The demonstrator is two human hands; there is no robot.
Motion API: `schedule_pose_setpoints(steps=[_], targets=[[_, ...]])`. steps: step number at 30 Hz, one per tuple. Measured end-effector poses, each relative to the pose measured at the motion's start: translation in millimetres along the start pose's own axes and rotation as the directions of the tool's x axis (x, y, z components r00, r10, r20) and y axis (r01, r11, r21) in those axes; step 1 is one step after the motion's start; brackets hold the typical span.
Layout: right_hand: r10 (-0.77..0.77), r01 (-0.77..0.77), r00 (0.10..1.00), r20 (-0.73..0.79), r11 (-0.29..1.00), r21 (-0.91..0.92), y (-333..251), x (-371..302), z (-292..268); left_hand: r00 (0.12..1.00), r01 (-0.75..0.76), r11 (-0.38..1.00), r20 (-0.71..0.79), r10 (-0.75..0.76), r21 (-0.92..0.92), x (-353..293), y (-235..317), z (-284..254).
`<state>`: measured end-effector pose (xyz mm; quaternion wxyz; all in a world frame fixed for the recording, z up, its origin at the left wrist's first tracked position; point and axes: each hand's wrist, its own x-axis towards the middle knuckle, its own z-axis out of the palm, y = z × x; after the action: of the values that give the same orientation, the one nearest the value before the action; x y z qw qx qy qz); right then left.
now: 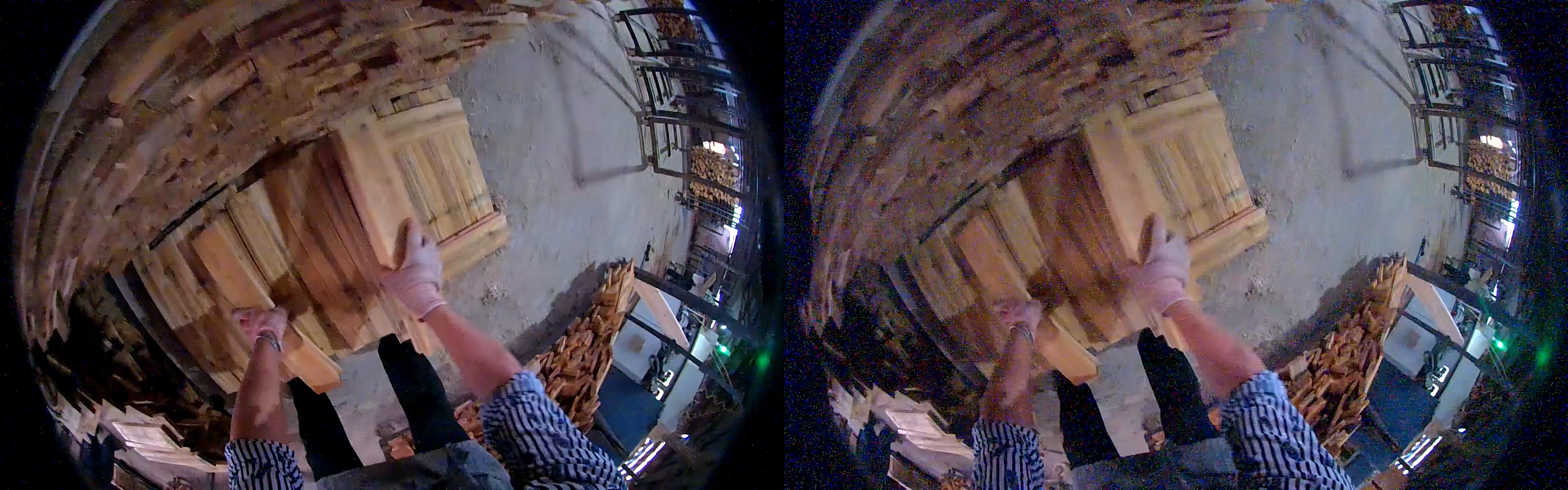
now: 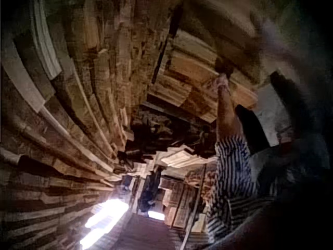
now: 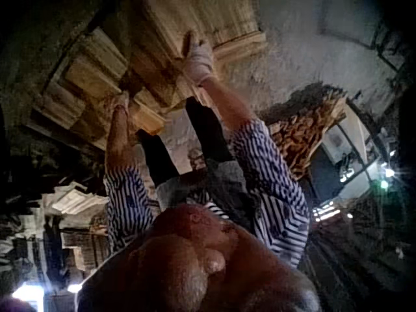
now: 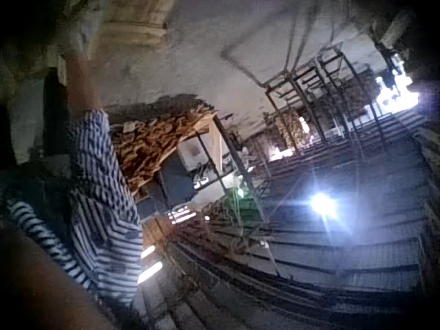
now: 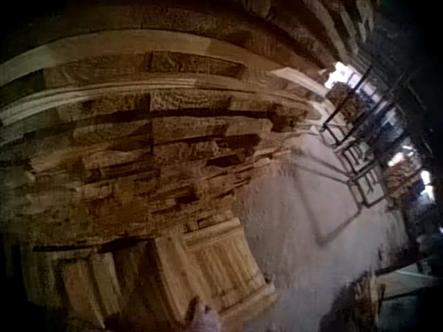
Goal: The person repeatedly picks up small wooden planks from a pile and stacks them onto a larger, organized stack. The person handles the planks by hand, arranging them in a neat pile within a warehouse setting.
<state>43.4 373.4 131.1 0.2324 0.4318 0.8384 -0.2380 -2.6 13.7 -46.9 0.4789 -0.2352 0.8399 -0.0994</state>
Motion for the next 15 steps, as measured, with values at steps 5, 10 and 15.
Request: schedule_pose_setpoints(steps=[5,10,15], targets=[[-0.095,0.088,0.992,-0.085,0.993,-0.083,50,63,-65,0.958,-0.262,0.889,0.213,0.193,0.376,65,-50,27],[-0.030,0.011,0.995,-0.090,0.979,-0.202,114,103,5,0.953,-0.291,0.927,0.163,0.257,0.235,14,-9,4],[-0.136,0.136,0.991,0.011,0.983,-0.126,76,96,-27,0.992,-0.122,0.992,0.003,0.122,0.007,-30,-4,-22]])
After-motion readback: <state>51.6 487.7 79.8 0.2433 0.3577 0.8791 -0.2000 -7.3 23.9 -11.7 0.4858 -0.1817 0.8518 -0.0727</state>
